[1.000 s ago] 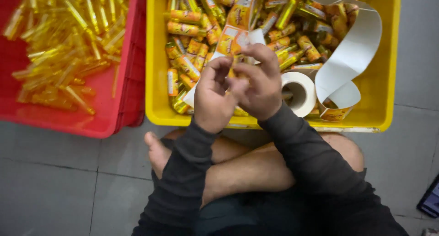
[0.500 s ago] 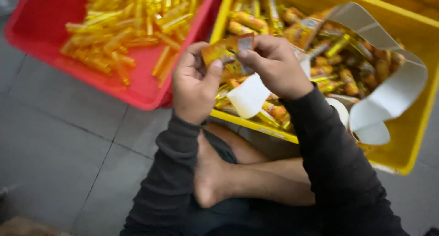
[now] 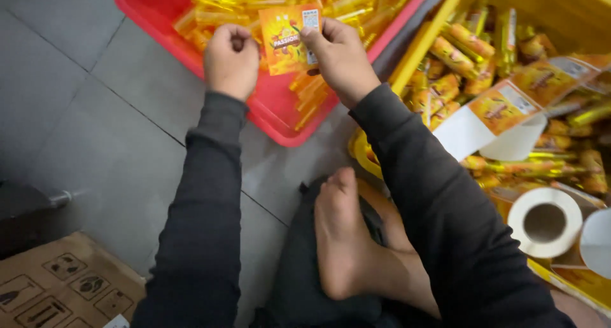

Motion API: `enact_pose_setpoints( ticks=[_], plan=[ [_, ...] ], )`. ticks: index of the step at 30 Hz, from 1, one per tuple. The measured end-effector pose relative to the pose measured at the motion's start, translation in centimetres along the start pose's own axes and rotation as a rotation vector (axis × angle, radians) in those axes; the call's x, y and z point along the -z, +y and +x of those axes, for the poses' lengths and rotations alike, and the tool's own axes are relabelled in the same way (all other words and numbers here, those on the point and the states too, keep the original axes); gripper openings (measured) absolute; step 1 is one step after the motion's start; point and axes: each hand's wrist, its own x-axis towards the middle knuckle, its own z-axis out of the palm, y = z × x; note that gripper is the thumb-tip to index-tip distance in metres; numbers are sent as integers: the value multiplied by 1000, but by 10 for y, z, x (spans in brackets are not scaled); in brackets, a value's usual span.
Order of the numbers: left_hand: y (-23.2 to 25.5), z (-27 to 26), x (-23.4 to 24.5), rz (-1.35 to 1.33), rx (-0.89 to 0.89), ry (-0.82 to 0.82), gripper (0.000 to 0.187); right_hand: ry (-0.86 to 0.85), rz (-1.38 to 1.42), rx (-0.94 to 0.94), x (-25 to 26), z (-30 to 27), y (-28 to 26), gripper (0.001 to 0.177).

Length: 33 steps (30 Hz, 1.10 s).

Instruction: Manually applying adhesive labels to small yellow plastic bottles from a bin.

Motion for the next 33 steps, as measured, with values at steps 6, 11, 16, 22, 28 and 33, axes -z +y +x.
enact_pose_setpoints(
  ticks=[6,11,16,22,28,33],
  plan=[
    [-79,33,-52,521,117,-385,18,73,27,-86,-2,13,5,26],
    [-104,36,-110,595,157,-686,57,118,205,-50,15,10,4,25],
    [-130,34,-122,697,259,-717,70,150,201,-26,38,-13,-2,21],
    [-98,26,-141,759,309,-651,71,173,211,51,91,-70,-20,23],
    [45,9,-147,291,38,-399,45,305,511,73,158,-154,-54,23],
    [193,-47,-155,-48,-13,-539,20,411,601,132,205,-240,-78,31]
  ],
)
